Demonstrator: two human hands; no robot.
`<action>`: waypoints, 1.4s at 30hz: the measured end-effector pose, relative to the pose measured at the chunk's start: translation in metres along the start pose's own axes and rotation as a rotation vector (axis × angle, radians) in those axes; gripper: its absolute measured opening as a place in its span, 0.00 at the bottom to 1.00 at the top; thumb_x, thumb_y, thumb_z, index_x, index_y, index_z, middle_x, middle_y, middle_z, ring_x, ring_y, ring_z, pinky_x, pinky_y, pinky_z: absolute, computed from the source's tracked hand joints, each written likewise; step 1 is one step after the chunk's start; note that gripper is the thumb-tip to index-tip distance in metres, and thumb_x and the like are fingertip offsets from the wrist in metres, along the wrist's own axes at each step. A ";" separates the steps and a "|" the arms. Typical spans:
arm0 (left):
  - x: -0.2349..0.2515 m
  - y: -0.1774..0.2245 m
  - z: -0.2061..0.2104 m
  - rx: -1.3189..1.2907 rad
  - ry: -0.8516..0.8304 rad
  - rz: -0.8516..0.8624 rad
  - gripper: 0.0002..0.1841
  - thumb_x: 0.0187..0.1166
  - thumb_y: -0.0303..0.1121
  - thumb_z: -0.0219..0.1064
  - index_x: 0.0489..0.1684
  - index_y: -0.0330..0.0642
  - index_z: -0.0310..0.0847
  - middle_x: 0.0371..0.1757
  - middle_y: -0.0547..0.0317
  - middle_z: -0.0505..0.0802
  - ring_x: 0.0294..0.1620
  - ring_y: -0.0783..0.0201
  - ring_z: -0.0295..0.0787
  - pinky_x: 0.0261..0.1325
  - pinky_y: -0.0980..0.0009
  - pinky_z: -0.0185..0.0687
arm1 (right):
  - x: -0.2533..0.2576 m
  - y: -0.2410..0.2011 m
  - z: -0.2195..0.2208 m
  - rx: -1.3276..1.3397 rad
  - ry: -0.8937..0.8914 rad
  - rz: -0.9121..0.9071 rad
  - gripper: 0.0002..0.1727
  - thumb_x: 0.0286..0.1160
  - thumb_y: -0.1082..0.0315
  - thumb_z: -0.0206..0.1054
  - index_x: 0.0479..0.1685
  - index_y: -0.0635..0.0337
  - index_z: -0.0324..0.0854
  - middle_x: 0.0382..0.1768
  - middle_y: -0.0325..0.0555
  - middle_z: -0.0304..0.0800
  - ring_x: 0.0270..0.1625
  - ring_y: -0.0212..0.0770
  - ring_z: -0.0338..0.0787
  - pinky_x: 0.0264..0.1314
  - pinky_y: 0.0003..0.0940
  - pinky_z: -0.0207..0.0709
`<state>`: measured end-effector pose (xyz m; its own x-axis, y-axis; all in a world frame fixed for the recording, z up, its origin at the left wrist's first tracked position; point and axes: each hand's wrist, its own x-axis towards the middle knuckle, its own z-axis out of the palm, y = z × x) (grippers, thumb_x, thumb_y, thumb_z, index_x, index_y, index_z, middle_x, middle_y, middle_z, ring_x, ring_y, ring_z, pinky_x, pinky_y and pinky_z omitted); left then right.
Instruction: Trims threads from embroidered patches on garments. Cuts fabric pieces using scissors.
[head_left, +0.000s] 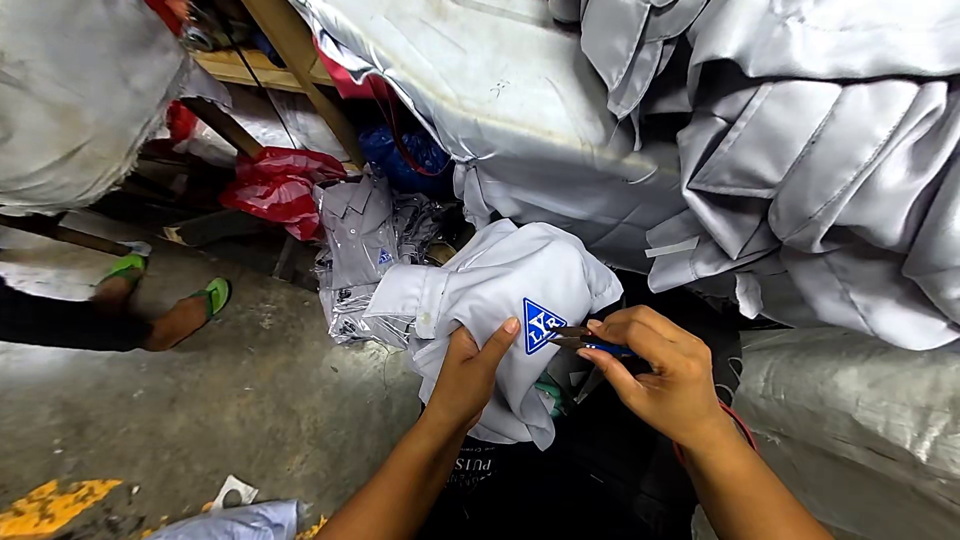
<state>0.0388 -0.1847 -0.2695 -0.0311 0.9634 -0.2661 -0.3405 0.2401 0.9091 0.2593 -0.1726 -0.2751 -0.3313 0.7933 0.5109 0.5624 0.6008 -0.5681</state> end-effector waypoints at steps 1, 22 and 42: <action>0.000 0.000 0.000 0.000 0.001 0.000 0.07 0.84 0.19 0.56 0.50 0.38 0.77 0.38 0.65 0.95 0.42 0.73 0.94 0.54 0.72 0.91 | 0.000 0.000 0.000 -0.002 -0.005 -0.002 0.12 0.77 0.61 0.72 0.43 0.63 0.92 0.40 0.49 0.94 0.46 0.33 0.90 0.51 0.21 0.81; 0.000 -0.002 -0.002 0.030 -0.021 0.023 0.07 0.84 0.20 0.57 0.50 0.39 0.78 0.38 0.66 0.94 0.42 0.74 0.93 0.54 0.72 0.91 | 0.005 -0.004 -0.005 -0.100 -0.035 -0.057 0.12 0.79 0.61 0.71 0.44 0.61 0.93 0.40 0.49 0.94 0.47 0.38 0.91 0.51 0.26 0.82; 0.003 -0.001 0.008 -0.004 -0.041 0.021 0.09 0.75 0.16 0.66 0.48 0.36 0.79 0.37 0.62 0.96 0.41 0.71 0.95 0.53 0.71 0.92 | -0.004 -0.005 0.022 0.215 0.126 0.157 0.13 0.70 0.66 0.76 0.42 0.69 0.90 0.40 0.47 0.91 0.41 0.21 0.85 0.41 0.09 0.76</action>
<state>0.0466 -0.1817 -0.2690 -0.0002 0.9724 -0.2335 -0.3441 0.2191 0.9130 0.2412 -0.1767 -0.2890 -0.1482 0.8679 0.4742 0.4211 0.4892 -0.7638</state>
